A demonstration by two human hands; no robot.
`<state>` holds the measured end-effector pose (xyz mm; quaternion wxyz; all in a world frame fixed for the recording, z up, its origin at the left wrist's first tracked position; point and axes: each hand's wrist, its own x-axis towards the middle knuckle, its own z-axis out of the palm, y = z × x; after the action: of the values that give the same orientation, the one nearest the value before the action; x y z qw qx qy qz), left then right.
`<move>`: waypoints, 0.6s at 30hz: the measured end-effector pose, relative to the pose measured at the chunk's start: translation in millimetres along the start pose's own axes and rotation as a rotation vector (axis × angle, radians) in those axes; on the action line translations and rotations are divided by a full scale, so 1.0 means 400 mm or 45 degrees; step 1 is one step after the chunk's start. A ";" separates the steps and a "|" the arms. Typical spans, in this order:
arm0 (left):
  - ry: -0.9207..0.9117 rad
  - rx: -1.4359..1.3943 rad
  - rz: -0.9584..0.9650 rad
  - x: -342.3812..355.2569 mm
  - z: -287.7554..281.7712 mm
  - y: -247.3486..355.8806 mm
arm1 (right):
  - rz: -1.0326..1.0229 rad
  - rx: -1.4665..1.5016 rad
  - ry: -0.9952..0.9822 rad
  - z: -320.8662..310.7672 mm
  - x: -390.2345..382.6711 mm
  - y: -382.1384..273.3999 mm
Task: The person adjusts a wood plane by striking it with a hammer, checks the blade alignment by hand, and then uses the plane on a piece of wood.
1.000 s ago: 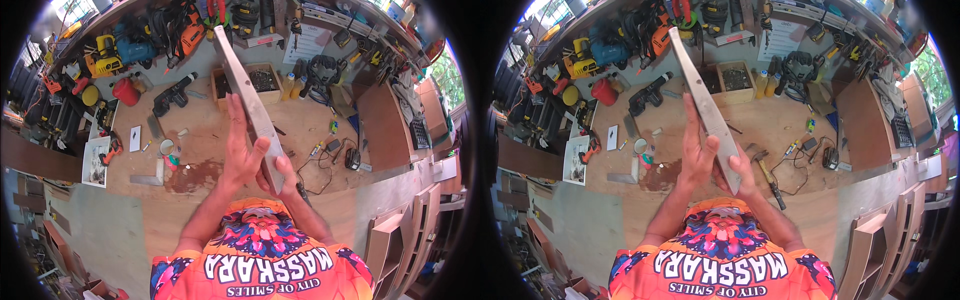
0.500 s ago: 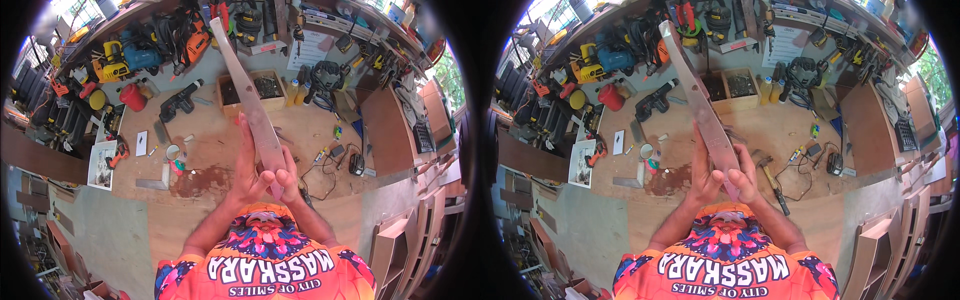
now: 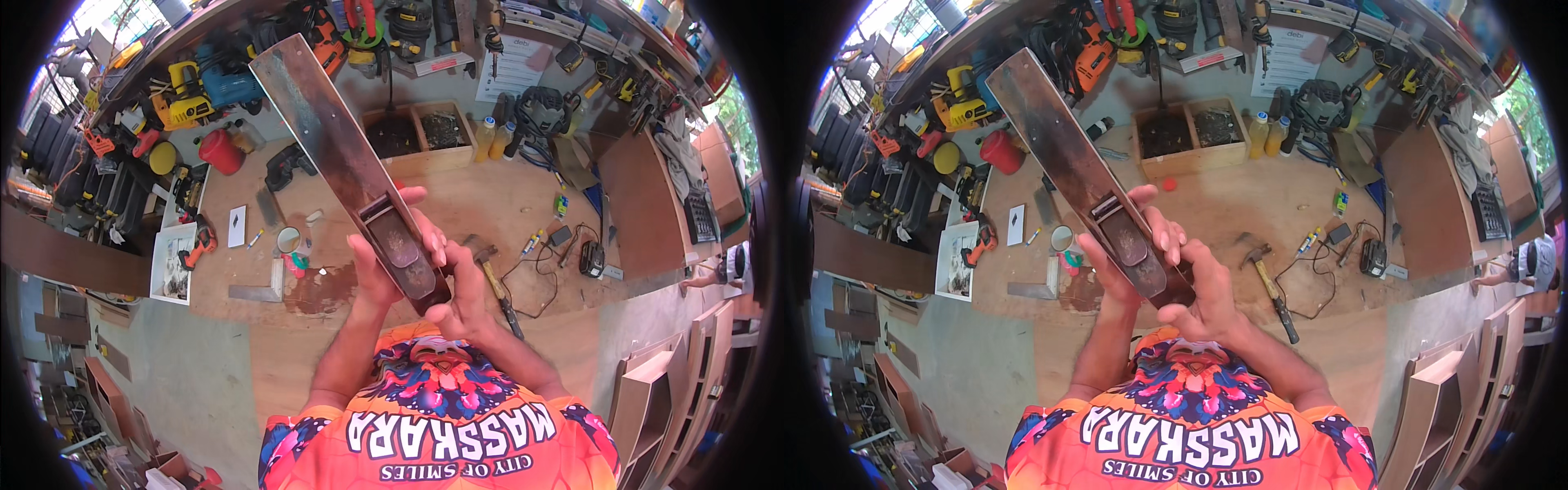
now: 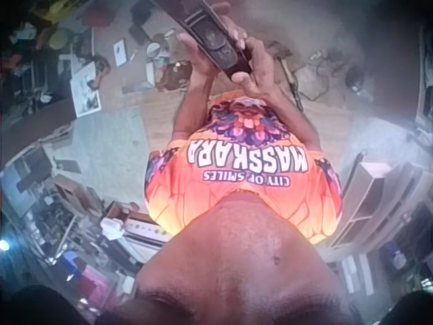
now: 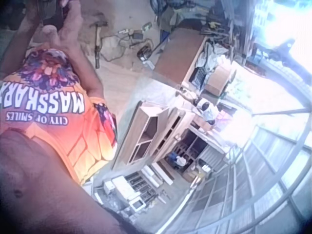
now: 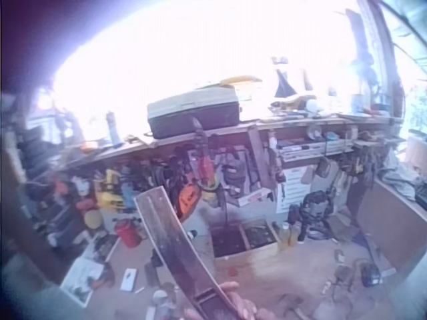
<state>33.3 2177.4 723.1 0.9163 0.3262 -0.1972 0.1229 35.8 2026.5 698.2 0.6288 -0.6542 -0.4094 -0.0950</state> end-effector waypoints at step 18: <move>-0.165 0.206 -0.076 0.005 -0.043 0.021 | 0.097 0.105 -0.050 0.008 0.018 0.010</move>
<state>36.9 2195.0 716.2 0.8755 0.4122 -0.2356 0.0898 41.9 2032.8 699.0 0.6504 -0.6444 -0.4000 -0.0413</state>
